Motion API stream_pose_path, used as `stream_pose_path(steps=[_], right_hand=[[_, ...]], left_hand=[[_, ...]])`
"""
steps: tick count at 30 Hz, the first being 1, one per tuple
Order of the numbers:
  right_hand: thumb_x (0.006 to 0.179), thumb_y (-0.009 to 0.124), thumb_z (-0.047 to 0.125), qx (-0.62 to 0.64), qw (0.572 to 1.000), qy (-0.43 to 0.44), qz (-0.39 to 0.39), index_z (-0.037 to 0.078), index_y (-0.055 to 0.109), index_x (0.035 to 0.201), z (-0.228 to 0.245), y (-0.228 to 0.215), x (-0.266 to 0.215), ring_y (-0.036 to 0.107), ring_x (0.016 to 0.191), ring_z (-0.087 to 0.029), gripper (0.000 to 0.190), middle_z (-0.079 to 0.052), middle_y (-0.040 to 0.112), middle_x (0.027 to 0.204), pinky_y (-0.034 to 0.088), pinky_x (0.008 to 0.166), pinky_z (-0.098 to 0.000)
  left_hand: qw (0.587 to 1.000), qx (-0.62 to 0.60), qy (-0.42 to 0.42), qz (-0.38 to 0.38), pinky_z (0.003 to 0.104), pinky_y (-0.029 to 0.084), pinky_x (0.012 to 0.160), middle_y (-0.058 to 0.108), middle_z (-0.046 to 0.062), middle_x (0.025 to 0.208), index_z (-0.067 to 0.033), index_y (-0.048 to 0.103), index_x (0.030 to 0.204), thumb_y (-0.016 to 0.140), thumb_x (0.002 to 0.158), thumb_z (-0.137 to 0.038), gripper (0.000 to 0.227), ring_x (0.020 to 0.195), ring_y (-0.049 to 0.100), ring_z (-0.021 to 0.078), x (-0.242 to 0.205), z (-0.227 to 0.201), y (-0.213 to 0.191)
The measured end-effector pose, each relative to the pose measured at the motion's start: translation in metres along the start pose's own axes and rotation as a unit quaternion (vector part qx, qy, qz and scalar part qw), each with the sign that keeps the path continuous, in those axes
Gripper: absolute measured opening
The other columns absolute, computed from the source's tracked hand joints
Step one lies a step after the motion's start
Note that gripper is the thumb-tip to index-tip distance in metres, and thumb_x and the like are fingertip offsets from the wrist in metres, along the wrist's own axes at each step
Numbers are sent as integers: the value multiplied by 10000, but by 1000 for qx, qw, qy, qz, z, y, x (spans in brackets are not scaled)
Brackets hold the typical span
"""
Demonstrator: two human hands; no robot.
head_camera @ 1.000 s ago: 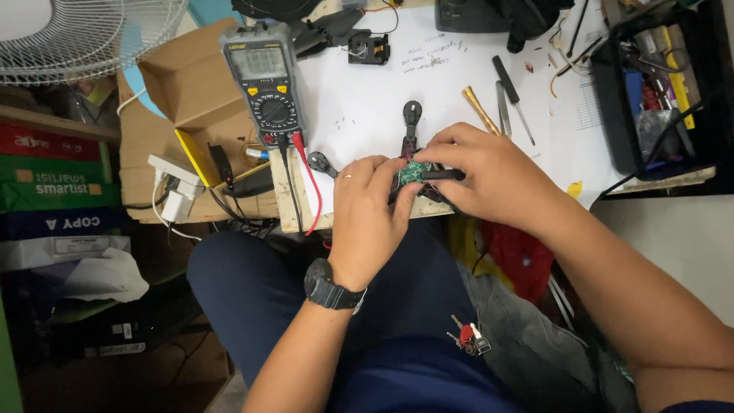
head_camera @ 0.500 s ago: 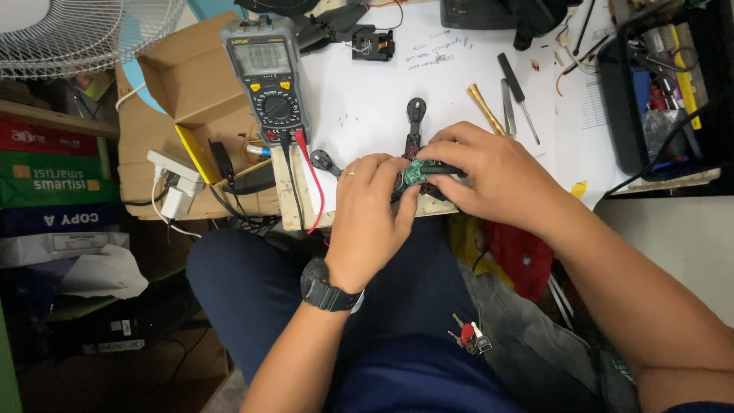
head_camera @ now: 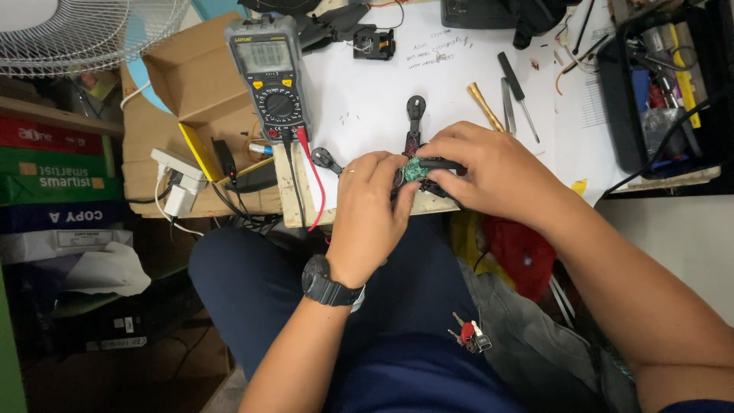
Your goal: The person holds a small black drone and uses a black pen-like tool to manipulate the wires and components on the central circuit board. The person rotates the drone to access different sides of the electronics while working at a cluttered desk.
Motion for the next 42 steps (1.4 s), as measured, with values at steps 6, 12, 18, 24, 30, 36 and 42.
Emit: stream_pose_path(steps=[6, 12, 18, 24, 30, 36, 42], right_hand=[[1034, 819, 106, 10, 1000, -1, 5, 159, 849, 1369, -7, 3, 3, 814, 1136, -487, 340, -239, 788, 1299, 707, 864, -529], [1033, 817, 99, 35, 999, -5, 1, 176, 859, 1367, 1, -1, 3, 811, 1144, -507, 345, -252, 791, 1279, 696, 896, -547], [1010, 835, 76, 44, 999, -4, -8, 150, 873, 1344, 4, -2, 5, 816, 1129, -530, 344, -283, 800, 1256, 694, 903, -548], [1009, 837, 81, 43, 999, -4, -9, 149, 872, 1351, 4, -3, 5, 817, 1134, -515, 351, -279, 805, 1262, 692, 917, -543], [1006, 837, 80, 39, 999, -1, -7, 131, 870, 1350, 6, -5, 6, 825, 1133, -497, 350, -267, 813, 1259, 698, 918, -528], [1009, 838, 83, 43, 999, -8, -4, 115, 867, 1345, 5, -4, 6, 822, 1141, -502, 339, -272, 813, 1254, 693, 939, -530], [1018, 828, 70, 40, 999, -18, 0, 105, 863, 1351, 4, -5, 9, 817, 1155, -515, 337, -287, 809, 1262, 692, 946, -547]], left_hand=[[1000, -4, -3, 6, 598, 448, 1241, 720, 236, 1268, 58, 744, 1374, 798, 1096, -157, 356, 1313, 713, 463, 1, 0, -2], [1000, -2, 2, 12, 589, 453, 1245, 713, 238, 1281, 62, 738, 1373, 805, 1087, -142, 358, 1321, 709, 465, 1, 0, -1], [1000, -7, -7, 21, 590, 453, 1247, 715, 246, 1279, 72, 736, 1370, 801, 1084, -130, 356, 1318, 713, 463, 3, -3, -5], [1000, -9, -7, 19, 594, 466, 1236, 710, 240, 1277, 75, 736, 1369, 799, 1088, -147, 363, 1315, 710, 463, 3, -3, -5], [1000, -10, -3, 12, 596, 467, 1233, 713, 236, 1272, 72, 737, 1377, 792, 1100, -150, 359, 1312, 714, 458, 3, -2, -3], [999, -24, 3, 35, 614, 455, 1246, 713, 261, 1285, 82, 734, 1383, 803, 1062, -94, 372, 1327, 702, 498, 4, -6, -12], [998, -38, -8, 43, 616, 437, 1257, 716, 268, 1279, 88, 734, 1378, 788, 1046, -56, 366, 1319, 704, 492, 5, -8, -15]])
Point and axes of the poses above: each hand's wrist, its own x-axis towards the middle knuckle, its own y-axis out of the palm, z = x × y, the point moved 6 cm from there along x, towards the middle knuckle
